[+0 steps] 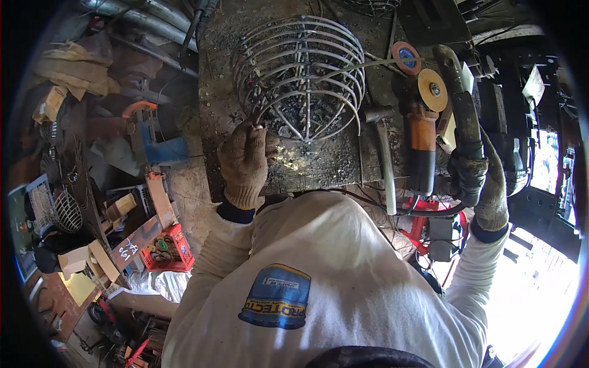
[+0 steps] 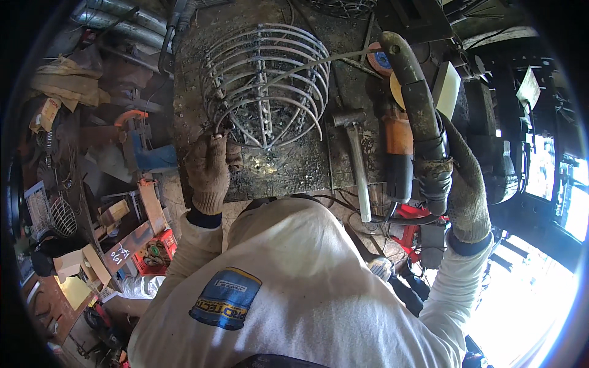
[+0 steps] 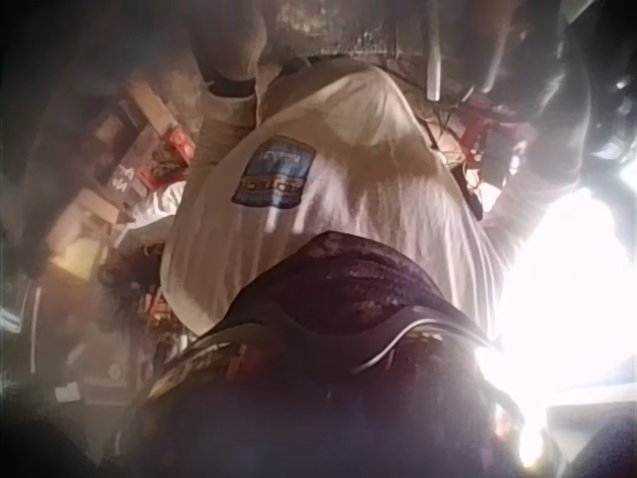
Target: The person uses a hammer and an angle grinder to manipulate a metal wire cage on a workbench, then performs spot welding at various wire intersections.
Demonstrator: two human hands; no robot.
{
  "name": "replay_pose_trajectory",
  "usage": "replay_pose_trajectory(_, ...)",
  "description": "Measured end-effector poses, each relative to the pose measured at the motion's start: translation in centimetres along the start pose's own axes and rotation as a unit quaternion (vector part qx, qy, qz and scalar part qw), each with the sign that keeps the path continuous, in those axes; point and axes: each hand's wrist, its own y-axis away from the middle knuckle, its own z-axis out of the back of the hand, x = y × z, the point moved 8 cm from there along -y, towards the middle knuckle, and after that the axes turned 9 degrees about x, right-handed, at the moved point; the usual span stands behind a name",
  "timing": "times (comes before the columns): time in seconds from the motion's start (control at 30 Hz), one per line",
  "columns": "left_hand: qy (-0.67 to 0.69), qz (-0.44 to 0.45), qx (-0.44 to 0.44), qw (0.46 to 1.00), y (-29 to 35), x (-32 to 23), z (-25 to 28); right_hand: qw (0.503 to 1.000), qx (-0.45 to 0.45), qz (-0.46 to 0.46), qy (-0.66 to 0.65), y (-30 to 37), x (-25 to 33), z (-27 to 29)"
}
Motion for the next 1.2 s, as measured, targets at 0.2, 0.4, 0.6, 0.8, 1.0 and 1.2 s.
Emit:
replay_pose_trajectory(0.2, 0.019, 0.004, 0.004, 1.000, 0.1, -0.2, -0.2, 1.000, 0.006, 0.001, 0.007, -0.2, -0.2, 0.2)
replay_pose_trajectory(0.4, 0.037, 0.000, 0.007, 0.999, 0.1, 0.2, -0.2, 1.000, 0.006, -0.004, -0.027, -0.6, -0.4, -0.1)
replay_pose_trajectory(0.6, 0.034, -0.019, 0.006, 0.999, 0.0, -0.2, -0.4, 1.000, -0.011, 0.013, -0.009, -0.4, -0.7, 0.2)
replay_pose_trajectory(0.8, 0.048, -0.022, 0.005, 0.999, 0.0, 0.1, -0.3, 0.999, -0.050, 0.006, 0.003, -0.6, -0.6, 0.0)
replay_pose_trajectory(1.0, 0.042, -0.027, 0.006, 0.999, 0.0, 0.1, -0.2, 1.000, -0.025, -0.014, 0.011, -1.3, 0.3, -1.8)
replay_pose_trajectory(1.2, -0.002, -0.046, -0.004, 0.999, -0.1, 0.0, -0.2, 0.999, -0.032, -0.004, 0.007, -1.5, 0.5, -2.0)
